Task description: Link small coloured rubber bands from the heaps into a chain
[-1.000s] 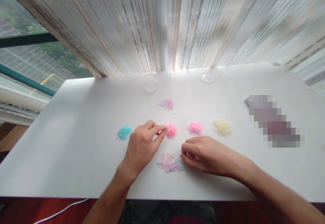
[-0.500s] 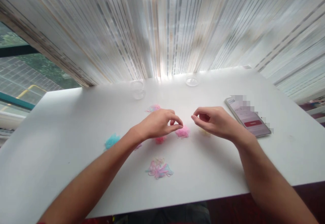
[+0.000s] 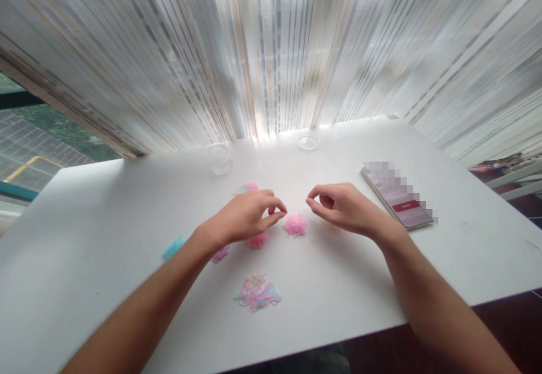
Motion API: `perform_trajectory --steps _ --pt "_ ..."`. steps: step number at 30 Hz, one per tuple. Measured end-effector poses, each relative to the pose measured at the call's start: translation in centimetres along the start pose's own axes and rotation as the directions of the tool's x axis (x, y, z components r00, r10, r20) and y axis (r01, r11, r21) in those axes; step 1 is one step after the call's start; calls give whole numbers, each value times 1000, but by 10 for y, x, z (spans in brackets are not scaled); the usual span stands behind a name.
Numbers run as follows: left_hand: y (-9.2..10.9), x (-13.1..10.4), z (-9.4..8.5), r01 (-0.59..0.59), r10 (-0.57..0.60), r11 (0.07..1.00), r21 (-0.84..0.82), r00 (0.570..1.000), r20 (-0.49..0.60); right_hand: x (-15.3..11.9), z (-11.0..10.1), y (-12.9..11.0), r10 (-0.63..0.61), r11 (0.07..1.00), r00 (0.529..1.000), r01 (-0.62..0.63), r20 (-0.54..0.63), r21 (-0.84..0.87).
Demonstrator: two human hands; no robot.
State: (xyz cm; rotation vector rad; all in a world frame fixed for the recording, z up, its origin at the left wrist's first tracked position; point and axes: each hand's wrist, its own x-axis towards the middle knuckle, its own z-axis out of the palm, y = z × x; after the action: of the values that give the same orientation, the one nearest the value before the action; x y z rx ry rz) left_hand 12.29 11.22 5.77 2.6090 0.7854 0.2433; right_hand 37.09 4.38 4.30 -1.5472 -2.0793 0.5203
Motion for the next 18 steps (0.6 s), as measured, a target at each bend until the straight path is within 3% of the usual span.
perform_trajectory --steps 3,6,9,11,14,18 --pt "12 -31 -5 -18 21 999 37 995 -97 0 2 -1 -6 1000 1000 6 8 -2" --pt "30 -75 2 -33 27 999 -26 981 -194 1 8 -2 -46 999 999 46 1 17" --pt "44 -117 25 -8 -28 992 -125 959 -281 4 17 -6 -124 990 989 129 -81 63" --pt "48 -138 45 48 -104 986 -158 923 -370 5 23 -15 -168 978 975 183 -144 104" --pt "48 -154 71 113 -181 979 -172 869 -460 -5 30 -39 -225 962 967 240 -118 129" --pt "45 -158 86 164 -225 973 -162 826 -516 -37 49 -73 -218 968 973 206 73 143"
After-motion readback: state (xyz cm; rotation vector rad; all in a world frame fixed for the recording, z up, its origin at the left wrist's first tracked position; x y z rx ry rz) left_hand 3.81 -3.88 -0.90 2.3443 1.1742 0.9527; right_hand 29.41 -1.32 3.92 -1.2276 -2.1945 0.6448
